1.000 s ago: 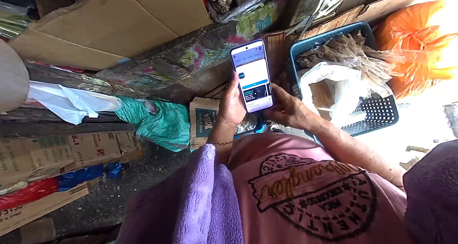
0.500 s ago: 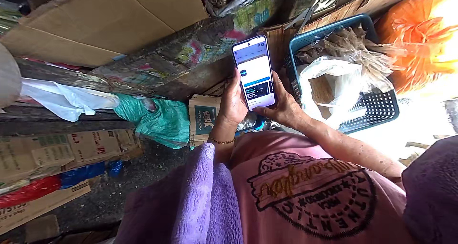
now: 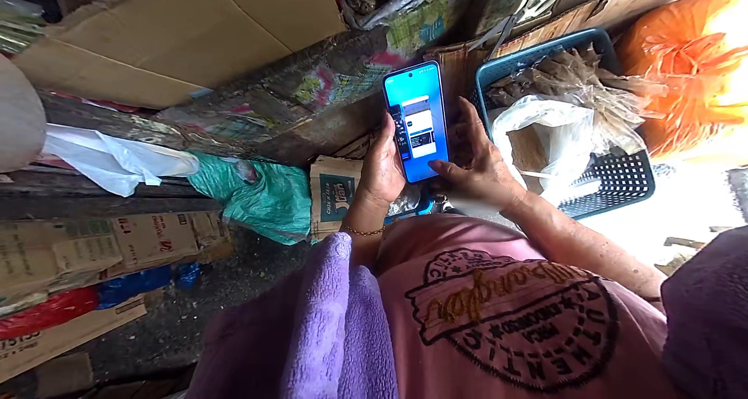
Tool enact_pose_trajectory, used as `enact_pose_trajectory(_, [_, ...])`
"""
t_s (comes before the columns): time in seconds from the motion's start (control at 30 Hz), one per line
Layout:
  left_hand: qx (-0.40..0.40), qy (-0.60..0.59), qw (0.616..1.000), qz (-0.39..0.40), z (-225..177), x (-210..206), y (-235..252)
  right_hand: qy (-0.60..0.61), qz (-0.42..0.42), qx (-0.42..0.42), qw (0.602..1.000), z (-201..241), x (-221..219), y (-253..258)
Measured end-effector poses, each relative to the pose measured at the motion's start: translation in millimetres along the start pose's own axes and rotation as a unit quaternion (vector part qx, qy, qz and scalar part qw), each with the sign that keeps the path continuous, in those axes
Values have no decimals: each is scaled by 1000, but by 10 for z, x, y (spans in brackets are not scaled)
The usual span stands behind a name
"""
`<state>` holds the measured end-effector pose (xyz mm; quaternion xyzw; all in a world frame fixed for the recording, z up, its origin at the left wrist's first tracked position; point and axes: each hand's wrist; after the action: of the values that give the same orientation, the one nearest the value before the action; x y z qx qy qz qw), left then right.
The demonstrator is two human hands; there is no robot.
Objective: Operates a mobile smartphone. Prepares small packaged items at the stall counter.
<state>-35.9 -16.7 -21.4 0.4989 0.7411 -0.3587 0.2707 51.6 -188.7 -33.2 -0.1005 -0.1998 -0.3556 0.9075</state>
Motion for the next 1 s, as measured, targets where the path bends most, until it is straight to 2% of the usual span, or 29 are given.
enact_pose_trajectory(0.27, [3,6,1000,2,5,-17,1,-39,-39,32,998,43,161,205])
enact_pose_trajectory(0.43, [12,16,1000,3,52,-46,4,-141,-47,88,985,116,156,359])
enact_pose_trajectory(0.67, [22,16,1000,0,100,-56,-24,-103,-162,144,971,225,373,608])
enact_pose_trajectory(0.77, [16,17,1000,16,112,-14,-21,-113,-117,152,975,208,379,523])
enact_pose_trajectory(0.9, [24,18,1000,-1,115,-34,-33,-191,-34,141,971,148,270,437])
enact_pose_trajectory(1.0, [27,20,999,4,127,-48,-26,-206,-57,131,968,181,284,480])
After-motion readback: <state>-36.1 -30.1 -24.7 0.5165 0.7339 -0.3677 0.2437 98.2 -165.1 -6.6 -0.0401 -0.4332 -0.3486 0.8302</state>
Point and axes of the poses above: each hand's wrist, its own y-axis towards the middle knuckle, its own x-axis out of the back of the hand, z = x × y, and after that the axes turned 6 degrees about -y, right-handed
